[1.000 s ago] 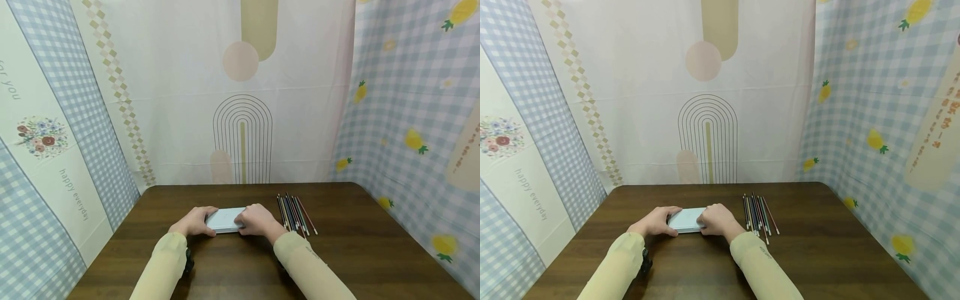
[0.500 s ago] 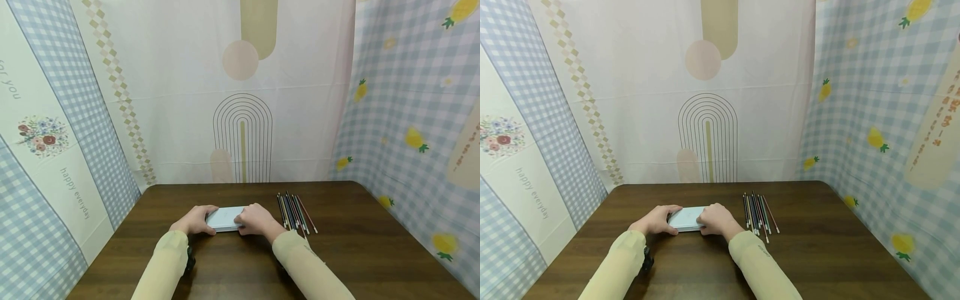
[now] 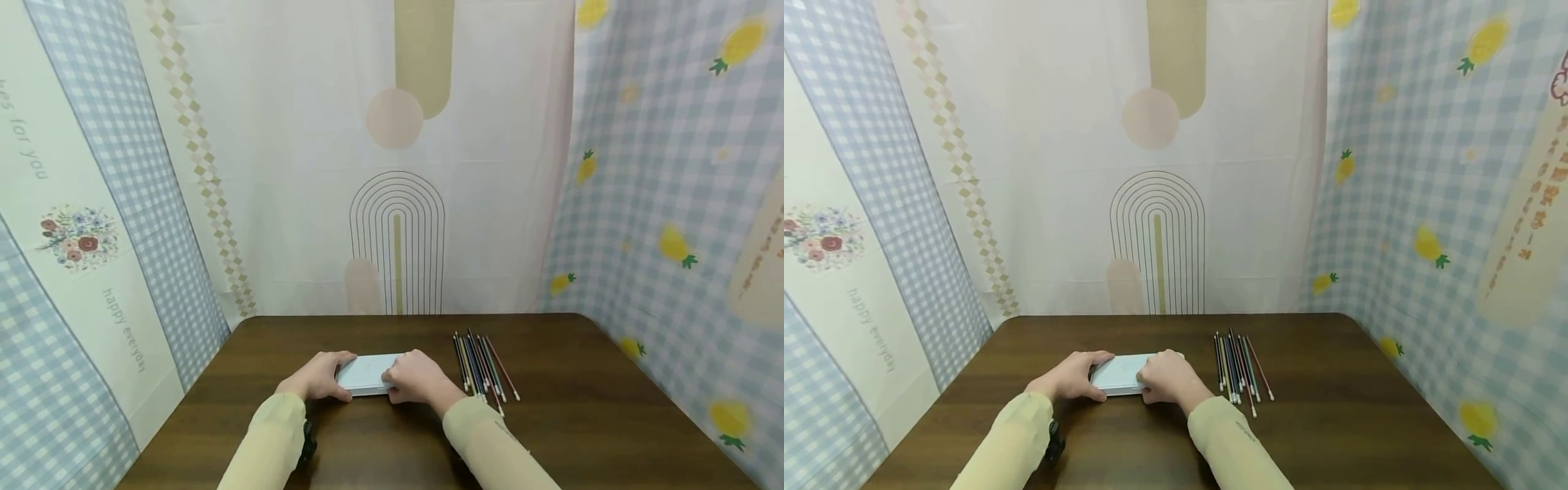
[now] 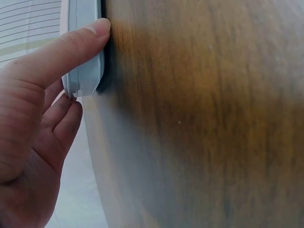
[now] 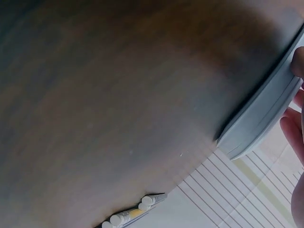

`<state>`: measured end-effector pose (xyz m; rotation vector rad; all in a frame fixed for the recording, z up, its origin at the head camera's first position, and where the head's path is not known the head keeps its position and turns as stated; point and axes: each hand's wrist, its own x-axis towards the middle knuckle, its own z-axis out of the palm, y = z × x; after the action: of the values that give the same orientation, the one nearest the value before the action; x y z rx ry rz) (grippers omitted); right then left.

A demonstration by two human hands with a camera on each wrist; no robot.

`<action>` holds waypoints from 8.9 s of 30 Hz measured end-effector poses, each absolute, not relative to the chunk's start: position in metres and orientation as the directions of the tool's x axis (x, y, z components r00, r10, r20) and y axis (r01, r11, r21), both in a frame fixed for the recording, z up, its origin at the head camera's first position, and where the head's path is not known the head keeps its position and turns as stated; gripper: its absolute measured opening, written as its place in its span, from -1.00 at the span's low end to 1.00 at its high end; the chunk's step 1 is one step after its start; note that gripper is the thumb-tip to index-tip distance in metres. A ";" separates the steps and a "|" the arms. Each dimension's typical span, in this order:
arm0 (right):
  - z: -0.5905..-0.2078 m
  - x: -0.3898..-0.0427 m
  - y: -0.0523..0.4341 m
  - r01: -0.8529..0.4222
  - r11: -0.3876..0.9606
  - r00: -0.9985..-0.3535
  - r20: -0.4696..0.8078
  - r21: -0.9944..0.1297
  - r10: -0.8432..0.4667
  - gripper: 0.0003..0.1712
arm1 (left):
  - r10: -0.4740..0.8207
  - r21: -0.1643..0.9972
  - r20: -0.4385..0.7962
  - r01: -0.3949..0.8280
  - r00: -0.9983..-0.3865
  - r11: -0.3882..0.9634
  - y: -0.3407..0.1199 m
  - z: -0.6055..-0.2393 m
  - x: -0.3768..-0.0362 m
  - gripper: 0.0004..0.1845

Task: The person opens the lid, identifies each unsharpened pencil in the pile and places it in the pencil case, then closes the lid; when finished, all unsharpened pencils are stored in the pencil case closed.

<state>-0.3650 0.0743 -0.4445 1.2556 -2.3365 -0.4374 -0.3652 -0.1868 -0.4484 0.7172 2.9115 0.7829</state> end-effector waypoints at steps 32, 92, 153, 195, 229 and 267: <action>-0.441 -0.361 0.071 -0.655 0.592 -0.516 0.294 0.470 -0.804 -0.69 | 0.500 0.515 0.083 0.467 -0.862 0.719 -0.194 -0.456 -0.366 -0.09; -0.448 -0.364 0.121 -0.193 0.742 -0.981 0.101 -0.642 -0.168 -0.03 | 0.317 0.774 0.215 0.359 -0.924 0.522 -0.230 -0.450 -0.368 -0.79; -0.447 -0.358 0.122 -0.152 0.662 -0.978 0.013 -0.734 -0.210 0.01 | 0.067 0.671 0.352 0.301 -0.934 0.678 -0.196 -0.465 -0.366 -0.73; -0.449 -0.359 0.130 -0.114 0.565 -0.949 -0.079 -0.817 -0.306 0.10 | 0.414 0.042 0.557 0.523 -0.720 0.852 -0.207 -0.456 -0.361 -0.14; -0.451 -0.363 0.134 -0.078 0.539 -0.946 -0.109 -0.838 -0.306 0.00 | 0.339 0.342 0.189 0.386 -0.922 0.857 -0.197 -0.456 -0.364 -0.50; -0.452 -0.361 0.139 -0.094 0.564 -0.944 -0.106 -0.820 -0.311 0.01 | 0.475 0.419 -0.110 0.393 -0.873 0.819 -0.219 -0.457 -0.390 -0.02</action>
<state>-0.3611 0.1392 -0.4520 0.3943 -2.9852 1.5408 -0.3898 -0.2190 -0.4566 0.6750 2.7925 0.5762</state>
